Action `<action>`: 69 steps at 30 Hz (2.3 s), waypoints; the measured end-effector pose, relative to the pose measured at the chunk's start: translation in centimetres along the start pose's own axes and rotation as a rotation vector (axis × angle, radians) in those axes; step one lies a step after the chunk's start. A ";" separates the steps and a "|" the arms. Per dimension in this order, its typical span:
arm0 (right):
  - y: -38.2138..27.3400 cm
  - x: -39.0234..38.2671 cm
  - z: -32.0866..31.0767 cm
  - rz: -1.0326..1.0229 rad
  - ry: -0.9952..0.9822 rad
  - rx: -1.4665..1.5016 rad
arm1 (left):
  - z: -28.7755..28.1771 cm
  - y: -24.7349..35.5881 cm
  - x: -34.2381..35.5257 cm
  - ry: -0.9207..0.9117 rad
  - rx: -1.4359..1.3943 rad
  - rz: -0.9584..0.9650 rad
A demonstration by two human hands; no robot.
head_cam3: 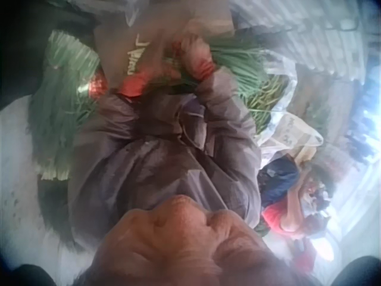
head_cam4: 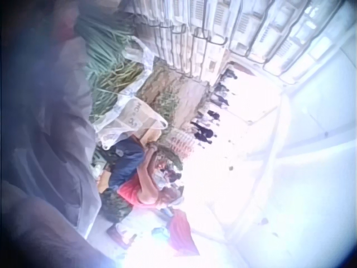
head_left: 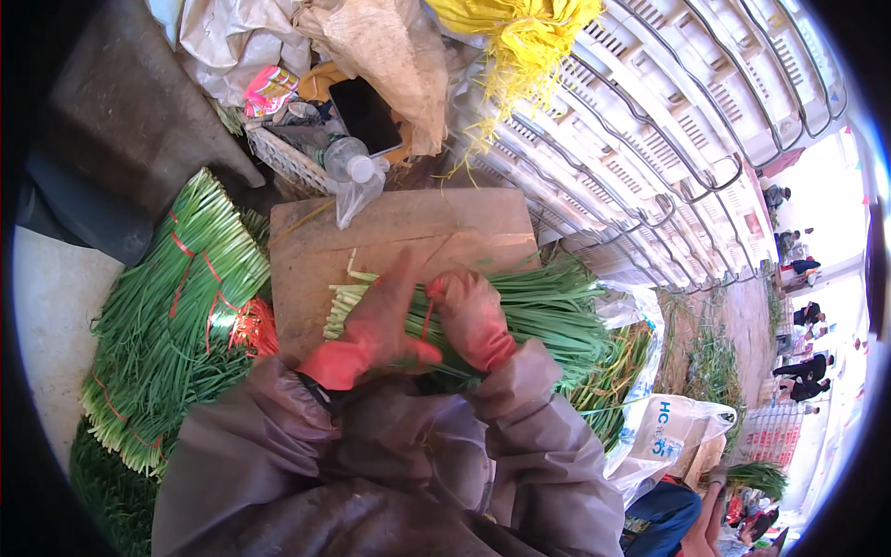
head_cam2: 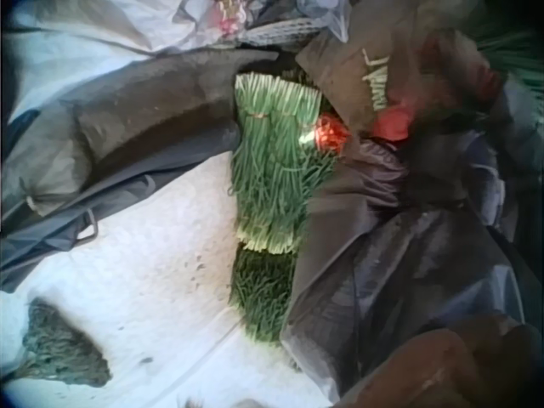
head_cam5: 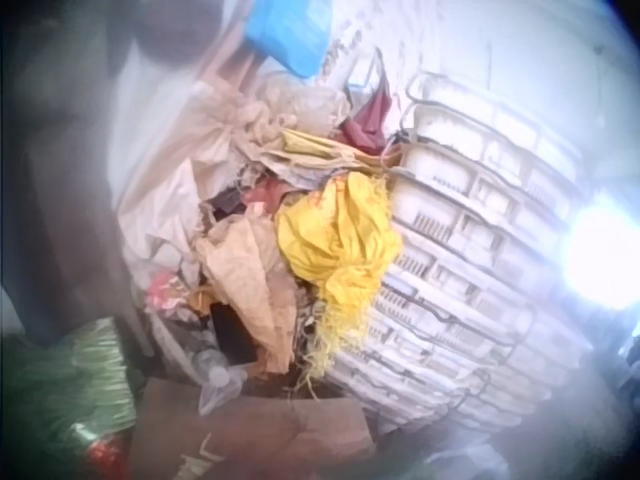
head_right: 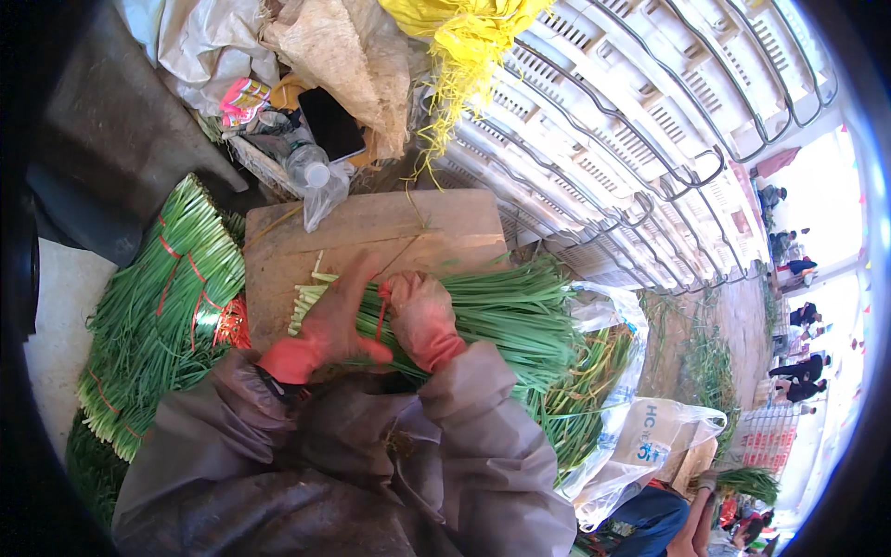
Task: The person bundles green onions by hand on a wooden surface, ties them with red string, and reaches into a plastic bag to pull out more loose onions for sorting.
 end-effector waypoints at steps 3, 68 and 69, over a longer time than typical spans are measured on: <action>-0.3 -0.5 0.1 -0.001 -0.047 -0.164 | 0.9 1.0 -0.5 -0.066 0.346 0.091; 2.3 -5.2 -10.5 0.367 0.852 1.295 | -6.1 4.3 -1.2 0.334 -1.144 0.031; 1.4 -4.6 -10.7 0.355 0.824 1.270 | -5.1 2.9 -1.9 0.382 -1.097 -0.021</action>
Point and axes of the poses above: each hand's wrist, its own x-axis towards the middle knuckle, its own z-axis out of the palm, y = z × x, the point moved 6 cm from there along x, towards the middle knuckle
